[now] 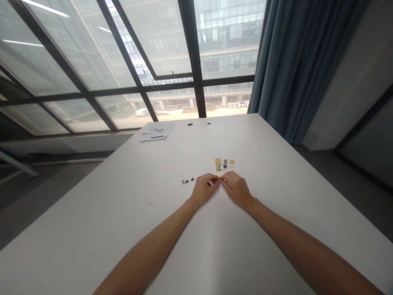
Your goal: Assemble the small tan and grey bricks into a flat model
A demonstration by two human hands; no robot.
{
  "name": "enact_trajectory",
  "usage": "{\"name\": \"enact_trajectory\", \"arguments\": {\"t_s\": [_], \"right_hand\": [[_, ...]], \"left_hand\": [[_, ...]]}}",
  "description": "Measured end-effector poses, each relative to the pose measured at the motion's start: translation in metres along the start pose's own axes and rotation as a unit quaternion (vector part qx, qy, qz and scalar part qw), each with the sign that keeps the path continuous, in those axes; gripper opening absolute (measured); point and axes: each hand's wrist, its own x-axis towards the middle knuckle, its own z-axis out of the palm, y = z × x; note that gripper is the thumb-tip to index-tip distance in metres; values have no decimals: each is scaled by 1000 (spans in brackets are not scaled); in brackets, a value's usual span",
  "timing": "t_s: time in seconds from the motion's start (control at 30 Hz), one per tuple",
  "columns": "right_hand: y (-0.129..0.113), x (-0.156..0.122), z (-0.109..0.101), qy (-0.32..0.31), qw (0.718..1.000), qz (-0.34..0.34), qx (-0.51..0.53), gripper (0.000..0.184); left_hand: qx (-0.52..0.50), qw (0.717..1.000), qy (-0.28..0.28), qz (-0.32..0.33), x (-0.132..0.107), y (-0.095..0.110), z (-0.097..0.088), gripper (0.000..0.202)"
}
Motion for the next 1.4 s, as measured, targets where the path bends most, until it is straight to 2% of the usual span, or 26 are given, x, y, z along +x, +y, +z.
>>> {"name": "enact_trajectory", "arguments": {"t_s": [0.23, 0.97, 1.2, 1.4], "right_hand": [[2, 0, -1, -1, 999, 25, 22, 6], [7, -3, 0, 10, 997, 36, 72, 6], [7, -6, -7, -13, 998, 26, 59, 10], [3, 1, -20, -46, 997, 21, 63, 11]], "left_hand": [[37, 999, 1, -1, 1, -1, -3, 9], [-8, 1000, -3, -13, 1, 1, -4, 12], [-2, 1000, -28, -11, 0, 4, -5, 14], [-55, 998, -11, 10, -1, 7, -8, 12]]}}
